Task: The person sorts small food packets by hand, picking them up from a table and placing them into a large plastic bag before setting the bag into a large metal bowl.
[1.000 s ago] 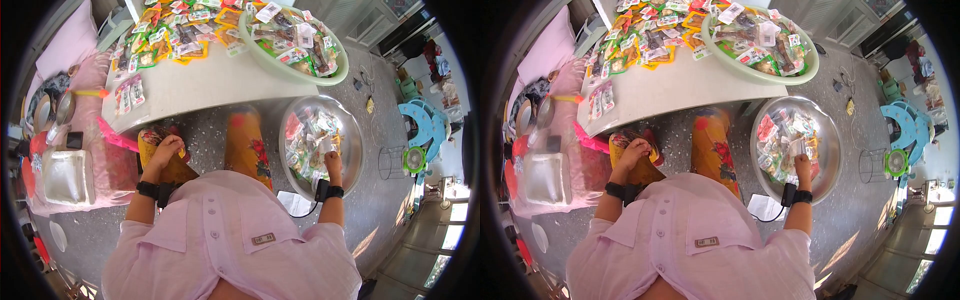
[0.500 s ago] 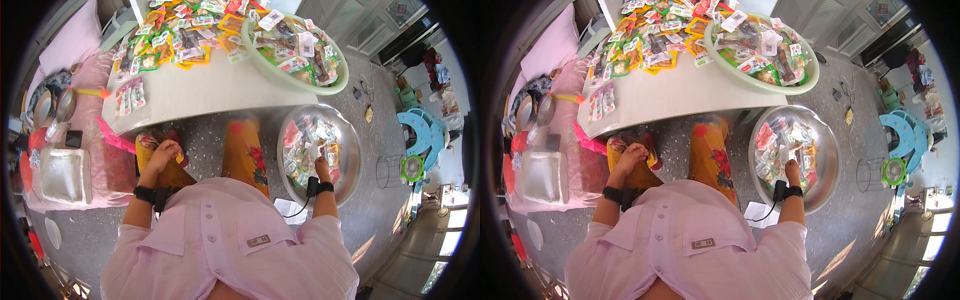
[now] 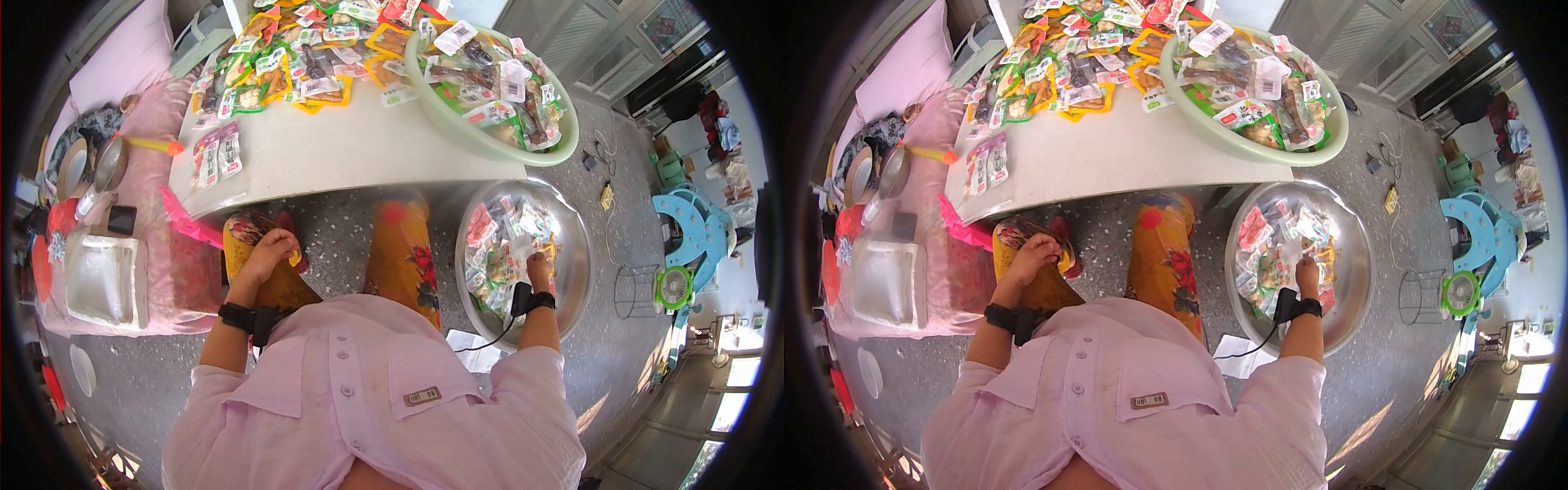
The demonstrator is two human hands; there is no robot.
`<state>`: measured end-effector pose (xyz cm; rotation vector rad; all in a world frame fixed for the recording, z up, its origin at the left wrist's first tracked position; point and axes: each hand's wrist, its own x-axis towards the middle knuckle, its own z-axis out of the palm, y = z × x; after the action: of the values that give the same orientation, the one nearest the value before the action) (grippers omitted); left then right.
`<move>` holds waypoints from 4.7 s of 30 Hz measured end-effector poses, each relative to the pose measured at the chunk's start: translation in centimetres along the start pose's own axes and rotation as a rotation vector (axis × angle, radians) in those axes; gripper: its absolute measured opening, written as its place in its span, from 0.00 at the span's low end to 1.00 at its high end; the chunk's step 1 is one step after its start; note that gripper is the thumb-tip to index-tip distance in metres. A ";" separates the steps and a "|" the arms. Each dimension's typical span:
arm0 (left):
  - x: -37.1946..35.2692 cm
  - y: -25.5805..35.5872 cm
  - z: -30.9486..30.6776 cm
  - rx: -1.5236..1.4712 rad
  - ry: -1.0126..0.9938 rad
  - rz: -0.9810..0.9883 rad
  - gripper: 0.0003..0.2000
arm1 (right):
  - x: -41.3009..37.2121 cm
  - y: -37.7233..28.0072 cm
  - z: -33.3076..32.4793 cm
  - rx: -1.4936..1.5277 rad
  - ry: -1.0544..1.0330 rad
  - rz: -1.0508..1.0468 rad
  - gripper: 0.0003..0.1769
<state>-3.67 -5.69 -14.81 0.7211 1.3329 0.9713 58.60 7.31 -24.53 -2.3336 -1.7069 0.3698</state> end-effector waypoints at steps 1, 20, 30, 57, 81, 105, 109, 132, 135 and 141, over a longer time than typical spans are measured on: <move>0.0 0.1 0.1 0.006 -0.001 -0.003 0.04 | 0.0 -1.5 -1.9 -0.102 0.052 -0.036 0.10; 0.0 -1.4 -1.3 0.011 -0.006 0.114 0.08 | -4.8 -26.3 2.4 0.641 0.003 -0.567 0.06; -8.3 3.6 -7.5 -0.090 0.317 0.421 0.05 | -10.3 -34.3 3.2 0.433 0.144 -1.111 0.07; -22.4 3.4 -31.7 1.220 1.563 -0.200 0.10 | -10.8 -35.2 3.7 0.382 0.158 -1.053 0.05; -8.2 12.9 -10.2 1.296 1.170 0.683 0.02 | -13.1 -39.1 1.4 0.677 -0.098 -0.957 0.06; 5.8 9.6 2.4 0.834 0.740 0.613 0.05 | -10.7 -54.0 5.2 0.451 -0.222 -0.998 0.17; 6.4 9.4 1.9 0.929 0.804 0.680 0.05 | -10.3 -54.3 4.5 0.408 -0.211 -0.988 0.17; 9.0 7.4 1.0 1.110 0.783 0.910 0.03 | 0.9 -57.3 6.7 0.224 0.135 -0.858 0.28; 8.8 7.5 1.0 1.117 0.783 0.909 0.03 | 1.9 -57.8 7.3 0.163 0.099 -0.868 0.31; 8.6 7.6 1.0 1.112 0.777 0.939 0.03 | 0.3 -57.2 4.2 0.033 -0.050 -0.817 0.30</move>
<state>-4.12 5.45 -11.96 2.0880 2.3238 1.2462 5.99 24.72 -9.78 -1.4159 -2.4394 0.2851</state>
